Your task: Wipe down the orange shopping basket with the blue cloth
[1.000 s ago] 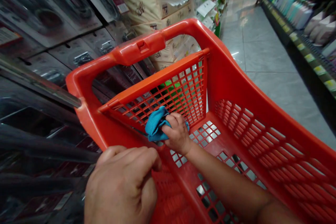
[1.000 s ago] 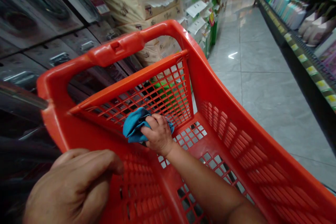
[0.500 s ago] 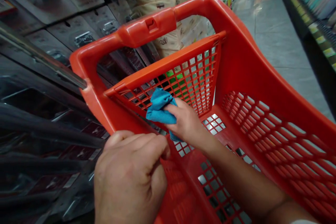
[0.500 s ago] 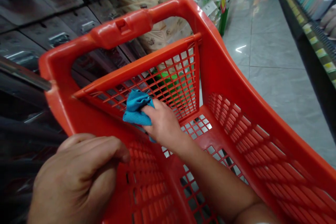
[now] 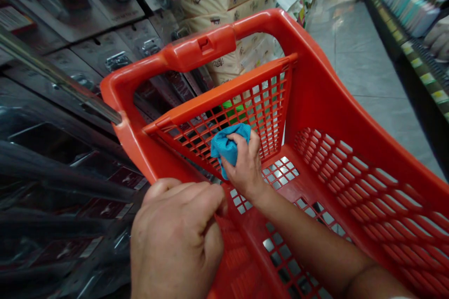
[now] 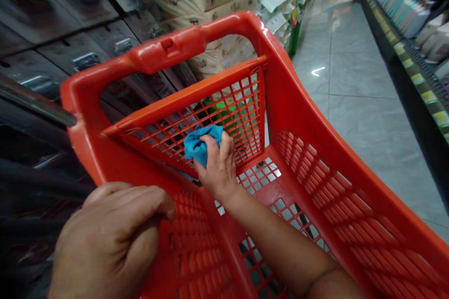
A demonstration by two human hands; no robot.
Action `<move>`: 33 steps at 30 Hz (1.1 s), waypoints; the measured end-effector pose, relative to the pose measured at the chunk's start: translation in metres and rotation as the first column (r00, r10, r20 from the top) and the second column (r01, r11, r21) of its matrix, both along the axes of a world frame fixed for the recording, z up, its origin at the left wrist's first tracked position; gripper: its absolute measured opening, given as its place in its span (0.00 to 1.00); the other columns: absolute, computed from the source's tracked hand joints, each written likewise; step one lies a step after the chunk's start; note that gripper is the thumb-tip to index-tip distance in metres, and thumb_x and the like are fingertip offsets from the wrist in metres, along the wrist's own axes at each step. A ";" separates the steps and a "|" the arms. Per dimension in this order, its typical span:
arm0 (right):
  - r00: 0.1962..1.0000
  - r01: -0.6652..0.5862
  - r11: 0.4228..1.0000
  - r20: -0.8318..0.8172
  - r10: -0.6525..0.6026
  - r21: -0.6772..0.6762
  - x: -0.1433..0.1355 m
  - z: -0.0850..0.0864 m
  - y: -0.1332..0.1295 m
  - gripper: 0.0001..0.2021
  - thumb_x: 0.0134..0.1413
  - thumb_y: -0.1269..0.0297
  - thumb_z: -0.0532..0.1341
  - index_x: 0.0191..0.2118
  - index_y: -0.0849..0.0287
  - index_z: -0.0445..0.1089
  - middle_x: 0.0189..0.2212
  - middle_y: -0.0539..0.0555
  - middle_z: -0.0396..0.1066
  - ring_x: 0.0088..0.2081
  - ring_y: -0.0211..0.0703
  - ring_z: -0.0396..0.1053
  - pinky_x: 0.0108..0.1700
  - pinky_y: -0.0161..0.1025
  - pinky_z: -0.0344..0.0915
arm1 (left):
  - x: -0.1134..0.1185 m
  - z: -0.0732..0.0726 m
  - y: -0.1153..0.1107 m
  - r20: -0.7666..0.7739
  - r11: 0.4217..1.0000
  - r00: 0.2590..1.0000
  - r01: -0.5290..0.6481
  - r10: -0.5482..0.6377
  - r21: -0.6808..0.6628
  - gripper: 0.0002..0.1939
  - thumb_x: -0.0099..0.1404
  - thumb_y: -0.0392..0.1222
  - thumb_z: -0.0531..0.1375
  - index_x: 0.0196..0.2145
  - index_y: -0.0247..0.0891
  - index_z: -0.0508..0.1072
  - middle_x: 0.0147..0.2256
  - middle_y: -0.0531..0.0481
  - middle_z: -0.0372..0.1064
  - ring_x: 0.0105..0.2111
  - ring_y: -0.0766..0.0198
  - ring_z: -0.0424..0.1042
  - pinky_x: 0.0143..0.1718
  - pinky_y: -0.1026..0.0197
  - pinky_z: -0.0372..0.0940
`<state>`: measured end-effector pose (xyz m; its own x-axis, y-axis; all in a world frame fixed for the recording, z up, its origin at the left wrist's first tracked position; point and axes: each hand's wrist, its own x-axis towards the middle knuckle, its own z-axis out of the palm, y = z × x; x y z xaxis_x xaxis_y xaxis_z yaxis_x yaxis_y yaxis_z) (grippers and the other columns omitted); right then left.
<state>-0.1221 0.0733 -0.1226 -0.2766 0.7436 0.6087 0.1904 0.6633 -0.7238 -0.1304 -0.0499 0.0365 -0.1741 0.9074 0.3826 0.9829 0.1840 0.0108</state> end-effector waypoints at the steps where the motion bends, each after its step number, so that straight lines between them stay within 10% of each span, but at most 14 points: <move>1: 1.000 0.011 1.000 0.005 -0.012 0.025 -0.004 -0.005 -0.005 0.25 0.58 0.54 0.64 0.58 0.56 0.63 0.57 0.64 0.54 0.60 0.59 0.59 0.58 0.58 0.66 | 0.000 0.000 0.000 -0.004 1.000 1.000 0.003 -0.003 -0.002 0.13 0.53 0.28 0.48 0.19 0.41 0.67 0.17 0.57 0.67 0.20 0.65 0.64 0.30 0.58 0.56; 13: 0.959 0.160 0.987 -0.239 -0.151 0.018 0.012 -0.016 0.042 0.13 0.58 0.69 0.57 0.49 0.55 0.67 0.49 0.58 0.66 0.53 0.49 0.67 0.57 0.50 0.66 | -0.001 -0.004 -0.005 0.023 1.000 1.000 0.013 -0.013 -0.016 0.13 0.55 0.28 0.49 0.23 0.42 0.67 0.21 0.58 0.70 0.24 0.64 0.66 0.33 0.57 0.56; 19: 0.984 -0.174 0.961 0.080 0.161 0.212 0.008 -0.014 0.020 0.14 0.57 0.70 0.60 0.48 0.51 0.72 0.53 0.56 0.67 0.51 0.48 0.67 0.55 0.45 0.68 | -0.001 -0.002 -0.003 -0.008 1.000 1.000 0.004 -0.005 -0.002 0.13 0.54 0.28 0.49 0.21 0.42 0.67 0.19 0.58 0.67 0.22 0.65 0.65 0.32 0.57 0.55; 25: 0.951 0.243 0.970 -0.200 -0.237 0.007 0.027 -0.019 0.066 0.13 0.57 0.71 0.55 0.47 0.56 0.69 0.50 0.58 0.62 0.53 0.50 0.67 0.57 0.50 0.66 | 0.001 -0.001 -0.001 0.017 1.000 1.000 0.007 -0.007 0.023 0.14 0.55 0.27 0.49 0.22 0.41 0.67 0.19 0.59 0.67 0.22 0.66 0.66 0.32 0.57 0.56; 33: 0.999 0.022 0.964 -0.033 -0.014 0.264 0.015 -0.030 0.053 0.13 0.56 0.69 0.62 0.47 0.50 0.71 0.52 0.56 0.64 0.52 0.50 0.67 0.54 0.47 0.69 | -0.004 -0.001 -0.004 0.001 0.999 0.999 0.037 -0.037 -0.032 0.13 0.56 0.27 0.49 0.25 0.42 0.68 0.21 0.59 0.69 0.24 0.66 0.68 0.34 0.58 0.57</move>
<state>-0.1071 0.1262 -0.1526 -0.2425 0.5602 0.7921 0.1843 0.8282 -0.5293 -0.1345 -0.0538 0.0353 -0.1401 0.9248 0.3537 0.9890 0.1476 0.0057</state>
